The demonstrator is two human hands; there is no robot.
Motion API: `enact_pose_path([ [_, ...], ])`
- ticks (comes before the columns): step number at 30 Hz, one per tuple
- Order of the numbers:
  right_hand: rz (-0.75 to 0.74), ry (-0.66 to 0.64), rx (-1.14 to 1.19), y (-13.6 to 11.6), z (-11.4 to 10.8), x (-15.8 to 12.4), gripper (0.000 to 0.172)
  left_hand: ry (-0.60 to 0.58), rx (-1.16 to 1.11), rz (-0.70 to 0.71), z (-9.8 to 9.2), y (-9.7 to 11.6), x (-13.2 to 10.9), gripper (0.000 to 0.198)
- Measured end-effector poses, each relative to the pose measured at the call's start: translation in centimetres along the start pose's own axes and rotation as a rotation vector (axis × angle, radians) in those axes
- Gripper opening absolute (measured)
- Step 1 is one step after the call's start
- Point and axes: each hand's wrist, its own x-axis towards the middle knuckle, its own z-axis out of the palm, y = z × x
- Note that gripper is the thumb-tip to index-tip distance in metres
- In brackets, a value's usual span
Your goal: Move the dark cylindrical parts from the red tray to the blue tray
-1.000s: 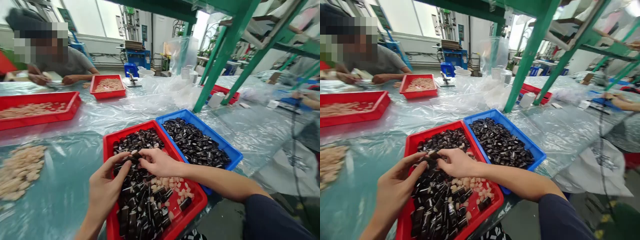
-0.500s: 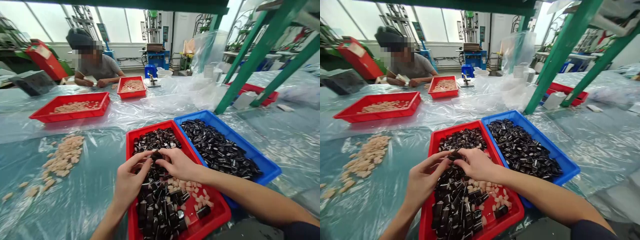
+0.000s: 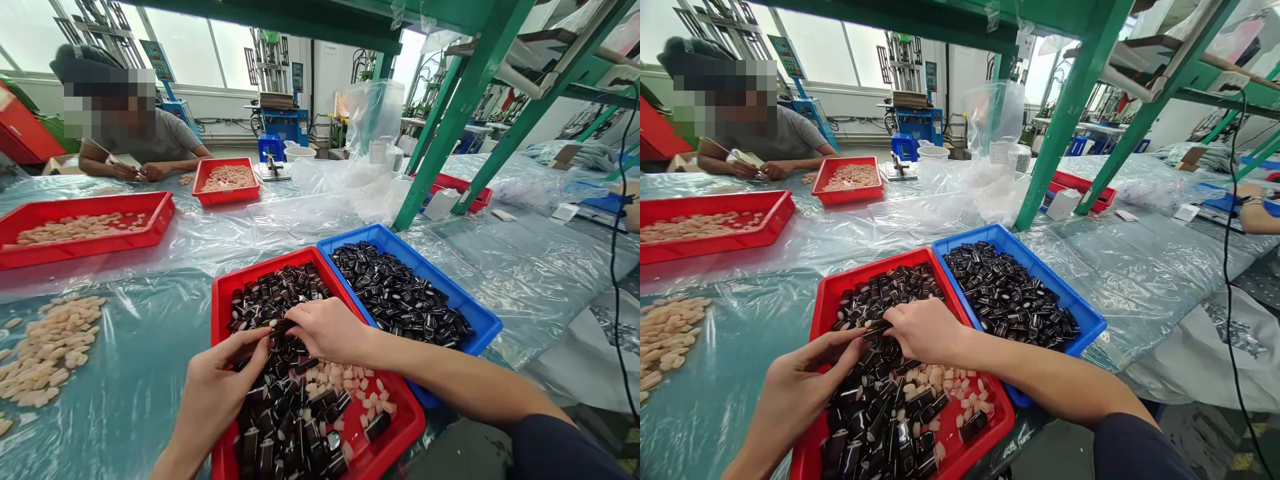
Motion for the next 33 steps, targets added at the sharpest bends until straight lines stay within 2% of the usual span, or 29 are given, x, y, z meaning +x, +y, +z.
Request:
enact_pose_path([
  [8, -0.081, -0.007, -0.074, -0.3, 0.1, -0.2, 0.018, -0.048, -0.098, -0.087, 0.0, 0.3, 0.2, 0.018],
  [15, -0.030, -0.005, 0.281, 0.5, 0.2, 0.0, 0.014, -0.057, -0.308, -0.230, -0.3, 1.4, 0.2, 0.023],
  [19, -0.026, -0.018, 0.414, 1.1, -0.3, 0.0, 0.014, -0.084, -0.393, -0.239, -0.6, 1.2, 0.4, 0.024],
  [22, -0.041, -0.117, 0.416, 1.2, -1.1, -0.1, 0.015, -0.072, -0.387, -0.187, -0.6, 0.8, 0.4, 0.027],
  [25, -0.090, -0.236, 0.302, 0.9, -1.9, -0.3, 0.014, -0.056, -0.206, -0.069, -0.2, 1.0, 0.0, 0.026],
  [29, -0.118, -0.301, 0.177, 0.2, -2.1, -0.6, 0.010, -0.210, 0.020, 0.129, 0.4, 1.3, -0.5, 0.026],
  [31, -0.123, -0.299, 0.120, 0.0, -2.1, -0.7, 0.011, -0.266, 0.060, 0.161, 0.5, 1.2, -0.7, 0.029],
  [33, -0.134, -0.294, 0.065, -0.1, -2.0, -0.7, 0.012, -0.272, 0.099, 0.169, 0.5, 0.9, -0.7, 0.031],
])
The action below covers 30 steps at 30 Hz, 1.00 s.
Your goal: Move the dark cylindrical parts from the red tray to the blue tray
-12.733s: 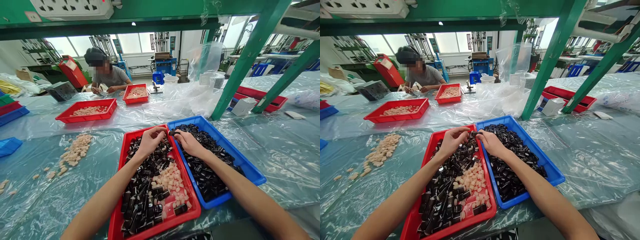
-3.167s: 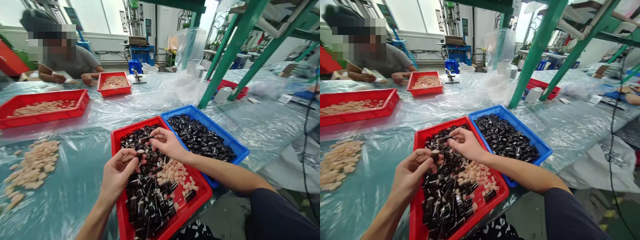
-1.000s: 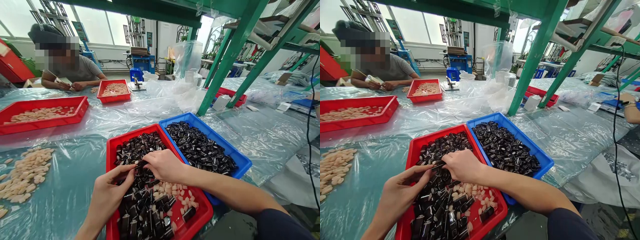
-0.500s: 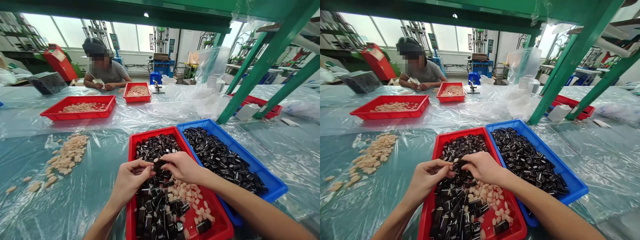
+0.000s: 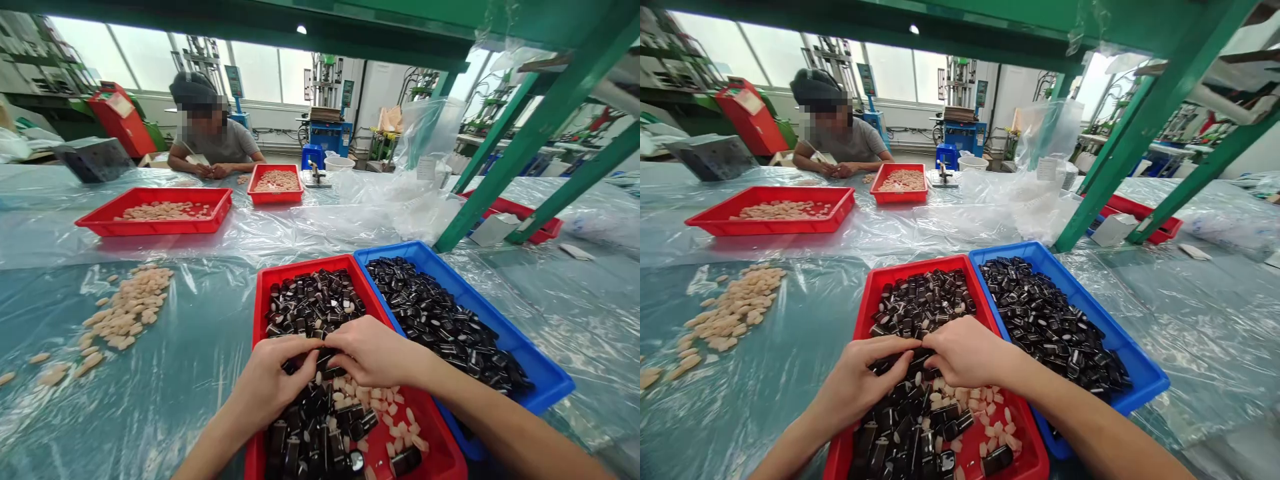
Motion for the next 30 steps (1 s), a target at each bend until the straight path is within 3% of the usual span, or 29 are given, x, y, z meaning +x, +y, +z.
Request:
enact_pose_path([
  [9, -0.026, 0.011, -0.209, -0.1, 0.4, 0.2, 0.015, 0.003, 0.018, -0.069, -0.4, -0.6, 0.5, 0.031],
  [15, -0.076, 0.097, -0.282, -0.1, 1.2, 0.3, 0.012, 0.102, -0.048, -0.155, -0.3, -0.1, 0.5, 0.029],
  [24, -0.071, 0.200, -0.083, 0.4, 0.2, 0.5, 0.014, 0.212, -0.320, -0.232, -1.0, -0.4, 0.4, 0.030],
  [27, 0.002, 0.195, -0.039, 0.7, -1.1, -0.6, 0.017, 0.207, -0.429, -0.204, -1.1, 0.0, 0.6, 0.032],
  [30, 0.187, 0.203, -0.056, 2.1, -2.6, -2.9, 0.020, 0.124, -0.341, -0.160, -0.8, 0.2, 0.5, 0.033],
])
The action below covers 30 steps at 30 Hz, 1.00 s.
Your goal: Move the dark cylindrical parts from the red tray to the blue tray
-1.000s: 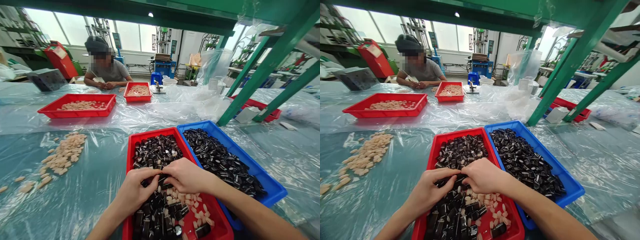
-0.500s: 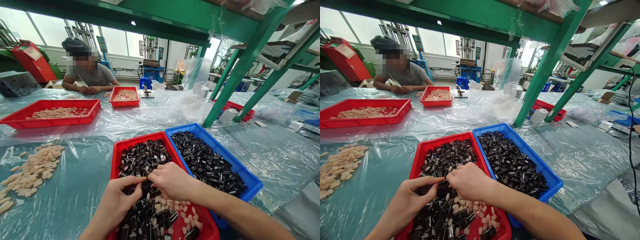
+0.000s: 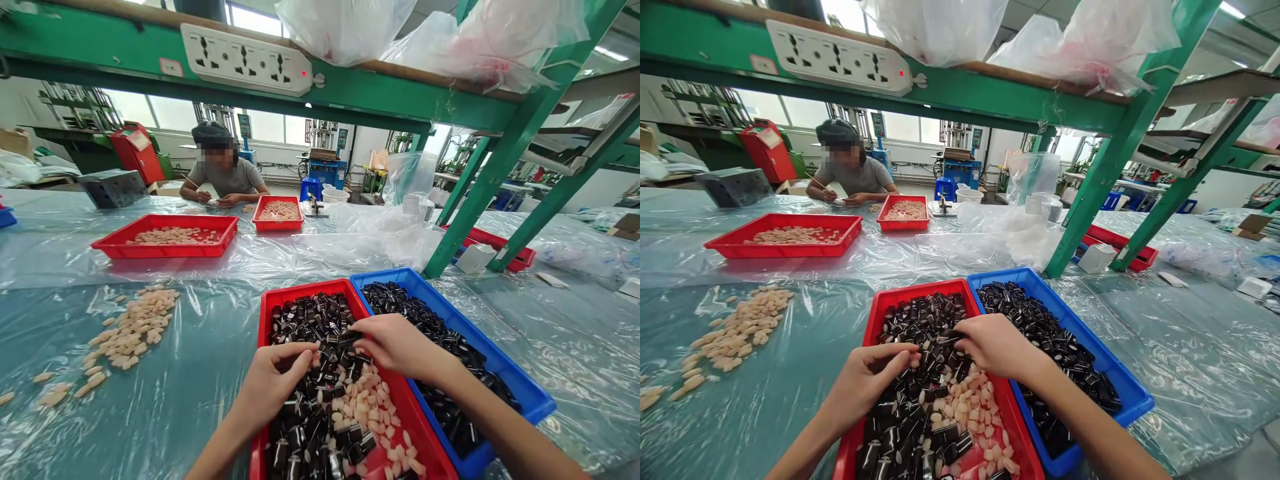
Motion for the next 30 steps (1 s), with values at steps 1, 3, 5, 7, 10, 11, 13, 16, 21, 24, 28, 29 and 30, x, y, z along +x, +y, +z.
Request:
enact_pose_path([
  [1, 0.066, 0.009, -0.023, 0.9, -0.5, -0.7, 0.023, -0.016, 0.052, 0.015, 0.1, -0.1, -0.1, 0.032],
  [3, 0.198, 0.007, -0.091, 2.9, -1.5, -2.2, 0.028, -0.021, 0.135, 0.041, 0.3, -0.3, -0.2, 0.031],
  [5, 0.312, -0.023, -0.167, 4.8, -2.2, -3.5, 0.032, -0.016, 0.175, 0.056, 0.5, -0.6, -0.4, 0.030],
  [7, 0.390, -0.053, -0.221, 6.3, -2.7, -4.4, 0.040, -0.018, 0.188, 0.077, 0.5, -0.8, -0.4, 0.029],
  [10, 0.446, -0.060, -0.270, 7.5, -3.1, -4.8, 0.054, -0.024, 0.205, 0.119, 0.6, -1.0, -0.4, 0.028],
  [11, 0.446, -0.044, -0.280, 7.6, -3.1, -4.7, 0.056, -0.024, 0.207, 0.127, 0.6, -1.1, -0.4, 0.027],
  [13, 0.409, 0.010, -0.279, 7.1, -3.0, -4.1, 0.051, -0.023, 0.202, 0.129, 0.7, -1.1, -0.4, 0.026],
  [16, 0.248, 0.065, -0.206, 4.6, -2.1, -2.8, 0.034, -0.024, 0.166, 0.130, 0.8, -1.0, -0.4, 0.025],
  [21, -0.140, -0.101, -0.071, -2.5, 1.0, -0.9, 0.024, -0.005, 0.056, 0.108, 0.8, -0.8, -0.2, 0.025],
  [24, -0.266, -0.272, -0.137, -5.8, 2.9, -0.3, 0.020, 0.003, -0.017, 0.091, 0.8, -1.0, -0.1, 0.024],
  [28, -0.254, -0.399, -0.224, -7.0, 4.1, -0.3, 0.026, 0.012, -0.058, 0.065, 0.8, -1.1, 0.1, 0.024],
  [29, -0.255, -0.414, -0.213, -6.9, 4.2, -0.3, 0.026, 0.009, -0.061, 0.062, 0.8, -1.1, 0.1, 0.024],
  [30, -0.265, -0.420, -0.189, -6.8, 4.2, -0.4, 0.026, 0.005, -0.062, 0.062, 0.8, -1.1, 0.1, 0.024],
])
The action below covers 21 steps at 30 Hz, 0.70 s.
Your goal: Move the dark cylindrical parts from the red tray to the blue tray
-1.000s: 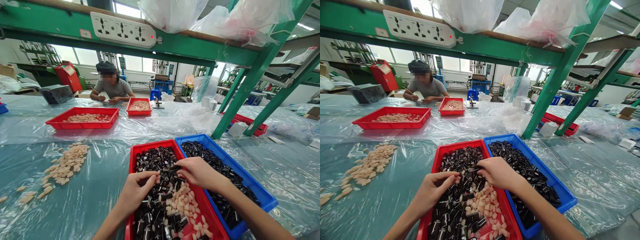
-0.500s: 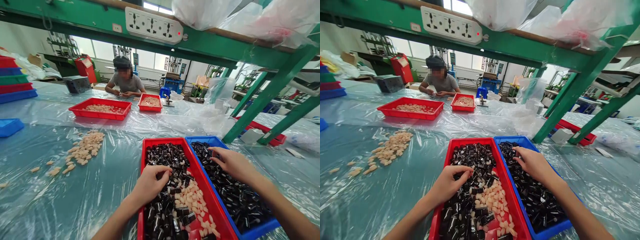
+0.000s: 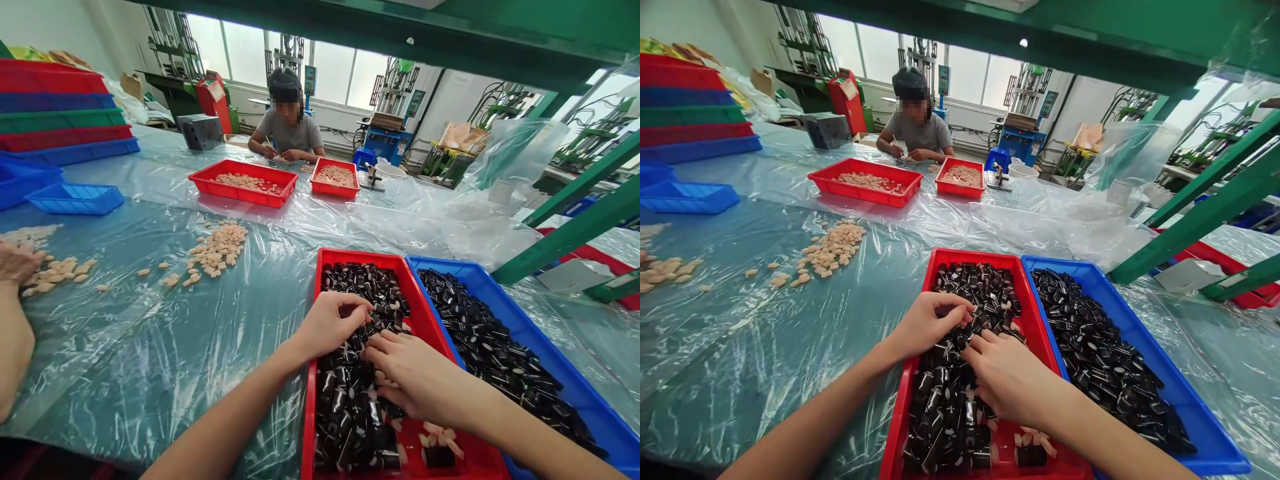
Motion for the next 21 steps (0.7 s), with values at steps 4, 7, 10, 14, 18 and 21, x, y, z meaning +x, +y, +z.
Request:
enact_pose_path([
  [4, -0.027, 0.049, 0.085, 0.5, 0.6, -0.1, 0.029, -0.003, -0.005, 0.010, 0.1, 0.1, 0.0, 0.025],
  [7, -0.021, 0.045, 0.099, 0.6, 1.2, 0.4, 0.024, 0.000, -0.018, 0.007, 0.1, 0.0, 0.0, 0.025],
  [10, -0.044, 0.029, 0.124, 0.6, 1.4, 0.8, 0.012, 0.004, -0.034, 0.000, 0.2, -0.2, 0.0, 0.025],
  [14, -0.110, 0.075, 0.194, 0.8, 1.0, 0.8, 0.007, 0.002, -0.045, -0.007, 0.2, -0.5, 0.0, 0.025],
  [18, -0.088, 0.129, 0.271, 1.6, 0.8, 0.5, 0.013, -0.012, -0.041, 0.000, 0.1, -0.5, -0.1, 0.026],
  [21, -0.025, 0.214, 0.436, 2.4, 0.7, 0.5, 0.016, -0.023, -0.017, 0.003, 0.0, -0.2, -0.2, 0.027],
])
